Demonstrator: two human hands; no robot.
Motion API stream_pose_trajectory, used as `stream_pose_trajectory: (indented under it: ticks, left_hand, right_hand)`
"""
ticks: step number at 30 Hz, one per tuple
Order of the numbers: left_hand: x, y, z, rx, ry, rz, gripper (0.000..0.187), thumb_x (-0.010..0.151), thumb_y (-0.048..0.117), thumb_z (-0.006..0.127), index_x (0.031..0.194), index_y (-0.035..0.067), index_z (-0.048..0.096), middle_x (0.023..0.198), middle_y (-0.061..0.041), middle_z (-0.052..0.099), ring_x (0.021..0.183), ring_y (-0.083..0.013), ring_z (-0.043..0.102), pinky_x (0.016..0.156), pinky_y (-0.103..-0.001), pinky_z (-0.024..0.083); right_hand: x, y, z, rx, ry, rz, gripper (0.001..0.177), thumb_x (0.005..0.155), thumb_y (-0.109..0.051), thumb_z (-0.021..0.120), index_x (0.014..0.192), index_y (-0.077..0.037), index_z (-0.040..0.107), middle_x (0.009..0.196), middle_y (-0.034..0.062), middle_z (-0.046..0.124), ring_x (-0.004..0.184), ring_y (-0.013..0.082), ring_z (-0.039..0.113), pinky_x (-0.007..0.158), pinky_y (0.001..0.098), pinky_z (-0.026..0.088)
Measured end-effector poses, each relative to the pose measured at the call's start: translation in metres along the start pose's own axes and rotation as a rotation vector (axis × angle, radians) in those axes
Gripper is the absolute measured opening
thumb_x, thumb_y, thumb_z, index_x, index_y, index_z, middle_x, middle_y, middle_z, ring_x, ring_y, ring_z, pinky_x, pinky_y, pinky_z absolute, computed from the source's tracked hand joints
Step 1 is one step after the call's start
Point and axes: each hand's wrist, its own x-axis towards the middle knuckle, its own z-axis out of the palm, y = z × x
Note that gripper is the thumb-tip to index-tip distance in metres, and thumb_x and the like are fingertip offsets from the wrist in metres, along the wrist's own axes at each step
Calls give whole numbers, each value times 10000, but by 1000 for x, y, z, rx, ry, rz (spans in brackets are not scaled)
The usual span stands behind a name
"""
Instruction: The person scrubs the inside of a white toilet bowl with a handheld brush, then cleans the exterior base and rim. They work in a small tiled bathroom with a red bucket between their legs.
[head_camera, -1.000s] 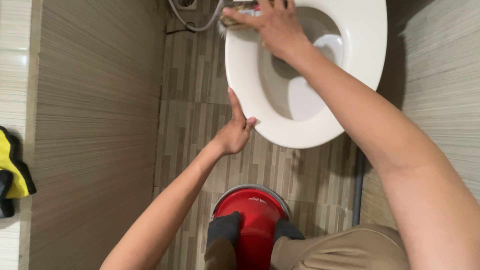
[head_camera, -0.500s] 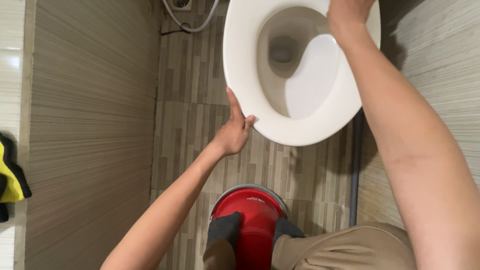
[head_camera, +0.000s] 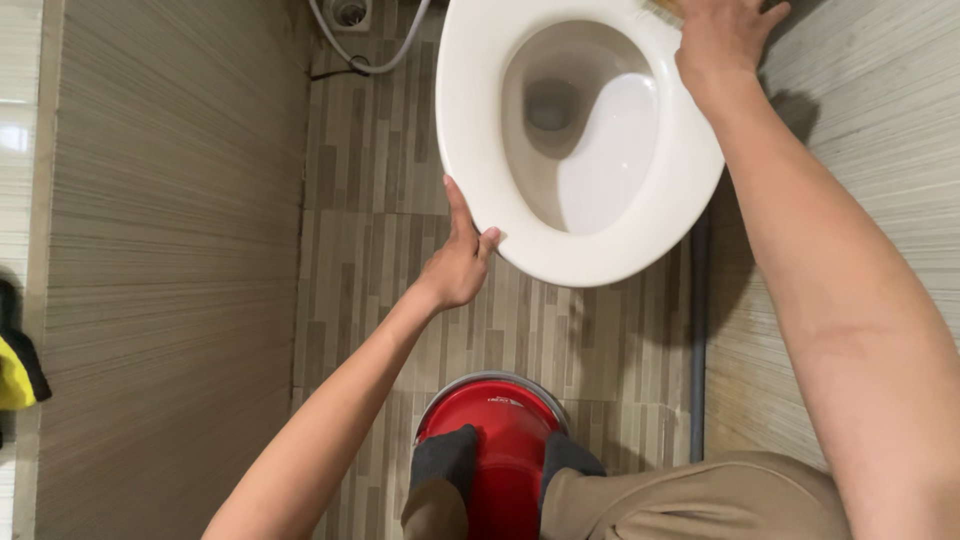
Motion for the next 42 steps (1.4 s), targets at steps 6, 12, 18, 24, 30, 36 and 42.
stream_pose_trajectory:
  ticks: [6,12,18,24,30,36,42]
  left_hand:
    - [3,-7,2,39,52,99,901,1092,407,308,1446,56,-442,1677,-309,-16,1526,-428,247,1216,-463,309]
    - [0,-5,3,57,73,90,875,1086,446,287,1458,54,-402,1686,-296,-53,1530,-426,211,1194,-468,322]
    - [-10,11,2,143,53,-143,854,1050,431,269,1541,91,-342,1697,-205,109,1467,-412,393,1164,-497,390]
    - [-18,11,21,89,346,134,793,1065,396,289,1574,-34,-140,1662,-333,87,1451,-480,364,1098,-507,456]
    - [-10,-2,26,231,413,183,768,1090,360,331,1569,-106,-46,1642,-375,48,1496,-529,250,1126,-548,401]
    - [-11,-9,34,406,543,261,717,1103,313,390,1627,-40,50,1659,-376,23,1523,-538,138,1237,-598,204]
    - [-6,-18,32,574,517,412,595,1121,284,407,1664,89,263,1736,-180,159,1603,-418,133,1269,-654,118]
  right_hand:
    - [-32,-26,-19,-246,-129,-313,807,962,-21,653,1523,-580,498,1473,200,505,1294,547,427,1045,775,259]
    - [-55,8,-48,-38,-250,108,974,859,64,632,1605,-511,384,1508,258,432,1343,581,365,1066,763,268]
    - [-99,2,-47,-216,-143,-142,1055,875,112,587,1625,-605,396,1542,251,427,1338,548,380,1100,709,244]
    - [-117,-4,-68,-308,-113,-236,981,850,26,611,1583,-586,388,1490,206,456,1283,474,430,1062,652,311]
    - [-114,8,-83,169,-309,273,833,989,17,516,1604,-514,333,1590,200,349,1333,515,393,1145,680,282]
    - [-120,-27,-71,-194,-155,-221,853,973,22,484,1561,-592,410,1493,194,457,1326,490,392,1096,678,247]
    - [-134,-45,-72,-200,-237,-406,847,895,21,506,1472,-598,475,1509,99,489,1380,366,417,1171,599,220]
